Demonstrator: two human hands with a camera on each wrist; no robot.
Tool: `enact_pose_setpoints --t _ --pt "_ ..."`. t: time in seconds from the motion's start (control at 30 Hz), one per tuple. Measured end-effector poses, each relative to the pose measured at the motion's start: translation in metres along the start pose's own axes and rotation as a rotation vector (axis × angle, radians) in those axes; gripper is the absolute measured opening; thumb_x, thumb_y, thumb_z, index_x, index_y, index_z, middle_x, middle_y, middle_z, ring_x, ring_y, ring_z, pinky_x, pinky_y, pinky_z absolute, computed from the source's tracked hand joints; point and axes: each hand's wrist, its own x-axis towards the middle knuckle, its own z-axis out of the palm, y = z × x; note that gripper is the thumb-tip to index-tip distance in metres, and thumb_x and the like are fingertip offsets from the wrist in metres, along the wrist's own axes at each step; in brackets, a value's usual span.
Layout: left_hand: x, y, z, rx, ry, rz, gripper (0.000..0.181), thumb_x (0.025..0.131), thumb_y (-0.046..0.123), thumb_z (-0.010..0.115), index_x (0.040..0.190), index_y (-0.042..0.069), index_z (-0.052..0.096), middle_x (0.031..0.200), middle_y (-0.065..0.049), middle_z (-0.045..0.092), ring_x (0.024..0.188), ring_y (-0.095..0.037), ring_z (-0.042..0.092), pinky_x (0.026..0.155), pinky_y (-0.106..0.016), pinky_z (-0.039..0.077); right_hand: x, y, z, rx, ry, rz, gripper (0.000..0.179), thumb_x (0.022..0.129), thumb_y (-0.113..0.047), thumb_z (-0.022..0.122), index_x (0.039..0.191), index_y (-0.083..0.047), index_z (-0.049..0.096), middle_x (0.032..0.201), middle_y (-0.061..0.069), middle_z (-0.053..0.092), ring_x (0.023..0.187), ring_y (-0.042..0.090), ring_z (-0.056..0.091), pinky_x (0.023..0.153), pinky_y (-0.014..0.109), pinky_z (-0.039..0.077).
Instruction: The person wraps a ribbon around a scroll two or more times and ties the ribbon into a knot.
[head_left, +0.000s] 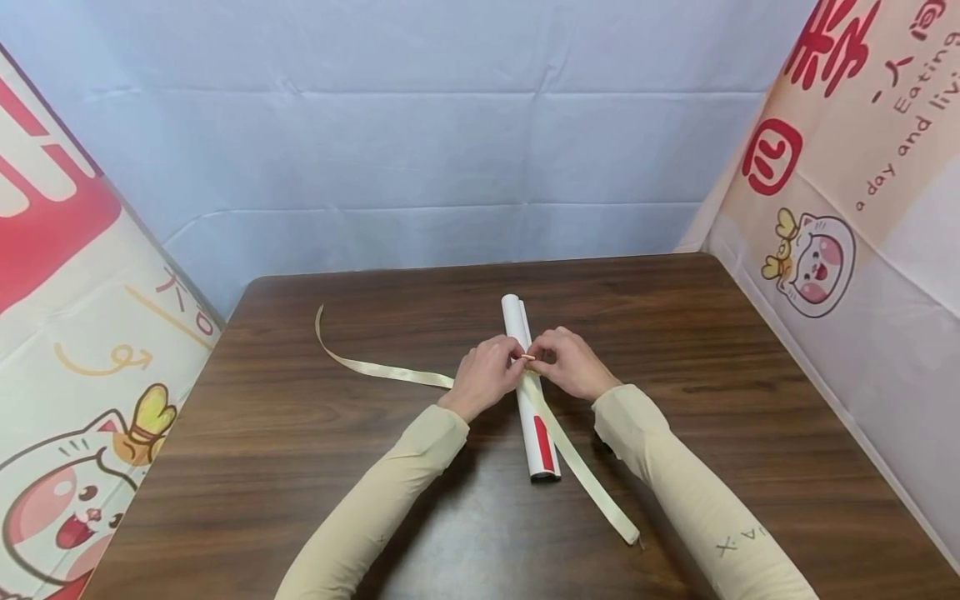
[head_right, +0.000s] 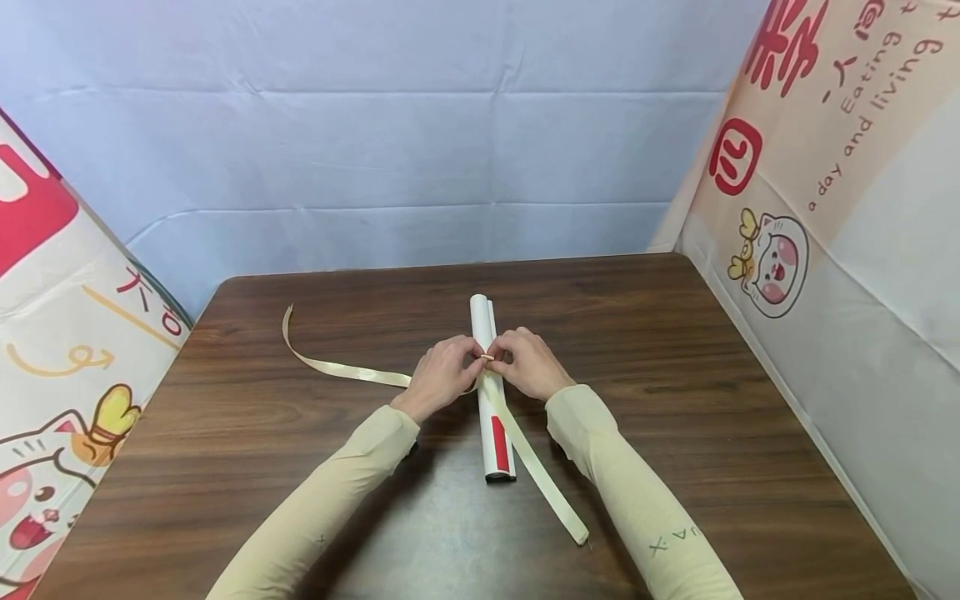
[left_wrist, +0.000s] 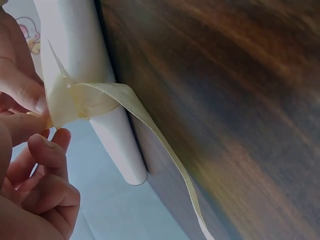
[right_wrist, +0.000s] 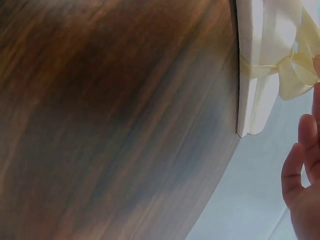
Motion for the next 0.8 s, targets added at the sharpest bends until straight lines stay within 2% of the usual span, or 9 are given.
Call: enact_pose_setpoints --t 0.3,0.5,0.67,0.8 --pt "0.001 -0.001 0.0 -0.013 0.002 -0.02 0.009 0.092 0.023 0.062 0.092 0.015 0.068 0.086 0.003 0.066 0.066 -0.011 0.057 0.057 -0.024 0.044 -0.009 0.004 -0.001 0.081 -0.009 0.082 0.012 0.086 -0.021 0.073 0.084 -0.016 0.062 0.075 -0.003 0.06 0.069 0.013 0.051 0.062 0.028 0.043" --pt "0.001 -0.002 -0.001 -0.031 -0.01 -0.041 0.01 0.093 0.023 0.061 0.093 0.016 0.067 0.087 0.003 0.067 0.065 -0.01 0.055 0.056 -0.023 0.043 -0.018 0.004 0.002 0.101 -0.099 0.137 0.016 0.087 -0.031 0.07 0.079 -0.019 0.063 0.069 -0.003 0.058 0.063 0.012 0.05 0.056 0.026 0.042" --pt "0.002 -0.003 -0.001 -0.025 -0.006 -0.066 0.01 0.093 0.023 0.059 0.095 0.016 0.066 0.091 0.003 0.069 0.066 -0.011 0.056 0.057 -0.026 0.044 -0.023 0.002 0.004 0.115 -0.207 0.112 0.015 0.084 -0.029 0.073 0.082 -0.017 0.064 0.068 -0.005 0.058 0.061 0.009 0.05 0.055 0.024 0.042" --pt "0.001 -0.003 0.0 -0.032 0.0 -0.075 0.01 0.093 0.024 0.058 0.096 0.016 0.064 0.091 0.002 0.069 0.065 -0.014 0.056 0.057 -0.028 0.044 -0.025 0.004 0.005 0.144 -0.226 0.087 0.01 0.085 -0.02 0.072 0.083 -0.015 0.064 0.07 -0.005 0.058 0.061 0.008 0.05 0.055 0.021 0.042"
